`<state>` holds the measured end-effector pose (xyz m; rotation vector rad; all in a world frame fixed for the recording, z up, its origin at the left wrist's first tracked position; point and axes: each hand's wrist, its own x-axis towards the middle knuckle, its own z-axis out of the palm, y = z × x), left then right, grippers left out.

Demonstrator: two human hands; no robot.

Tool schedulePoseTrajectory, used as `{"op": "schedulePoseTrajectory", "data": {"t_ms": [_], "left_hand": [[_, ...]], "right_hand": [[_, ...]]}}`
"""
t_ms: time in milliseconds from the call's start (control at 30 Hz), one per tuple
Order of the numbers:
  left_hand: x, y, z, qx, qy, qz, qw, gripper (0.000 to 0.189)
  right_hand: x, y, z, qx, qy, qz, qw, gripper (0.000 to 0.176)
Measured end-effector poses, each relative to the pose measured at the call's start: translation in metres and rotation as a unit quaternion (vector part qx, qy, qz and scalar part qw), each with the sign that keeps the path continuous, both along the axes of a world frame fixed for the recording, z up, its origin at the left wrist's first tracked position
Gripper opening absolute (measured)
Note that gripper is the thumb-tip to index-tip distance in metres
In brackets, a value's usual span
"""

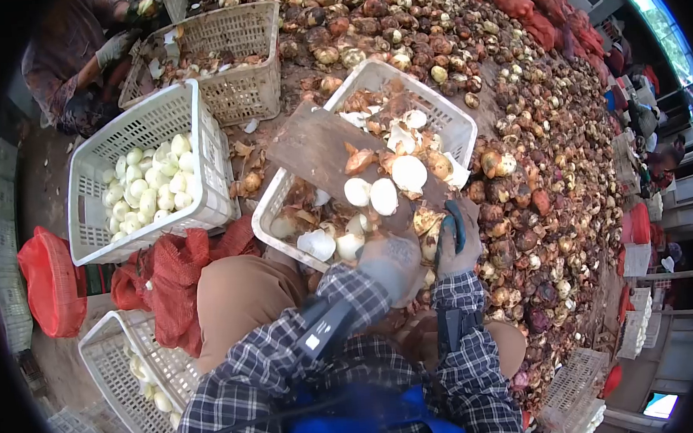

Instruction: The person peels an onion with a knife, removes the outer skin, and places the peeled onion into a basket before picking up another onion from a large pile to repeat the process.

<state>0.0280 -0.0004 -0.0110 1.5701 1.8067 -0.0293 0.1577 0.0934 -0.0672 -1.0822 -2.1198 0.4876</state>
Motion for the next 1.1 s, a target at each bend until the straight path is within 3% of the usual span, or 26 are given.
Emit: {"op": "schedulePoseTrajectory", "data": {"t_ms": [100,267,367,467,667,800,933,1033,1100], "left_hand": [[0.005,-0.010,-0.017,0.004,-0.058,0.085,0.995,0.050],[-0.003,0.008,-0.041,0.034,-0.031,0.048,0.998,0.040],[0.011,0.003,-0.052,0.063,0.010,0.096,0.993,0.036],[0.001,0.007,-0.035,0.014,-0.027,0.047,0.998,0.029],[-0.003,0.015,-0.046,0.020,-0.048,0.085,0.995,0.028],[-0.007,0.020,-0.058,0.047,-0.088,0.185,0.978,0.027],[-0.026,0.029,-0.056,0.052,-0.088,0.152,0.983,0.030],[-0.042,0.037,-0.060,0.012,-0.165,0.223,0.961,0.032],[-0.045,0.034,-0.052,0.023,-0.147,0.239,0.960,0.042]], "right_hand": [[0.004,0.001,-0.004,-0.036,0.012,0.003,0.999,0.035],[0.006,0.012,-0.003,-0.082,0.047,0.004,0.996,0.033],[0.006,0.017,-0.004,-0.134,0.086,0.015,0.987,0.031],[0.006,0.019,0.000,-0.159,0.069,0.012,0.985,0.029],[0.014,0.043,-0.030,-0.184,0.110,0.034,0.976,0.030],[0.000,0.023,0.012,-0.138,0.001,0.001,0.990,0.040],[0.001,0.003,0.003,0.003,-0.085,0.042,0.995,0.049],[0.018,0.016,0.000,-0.118,0.039,0.081,0.989,0.046],[0.030,0.022,-0.005,-0.176,0.079,0.081,0.978,0.043]]}}
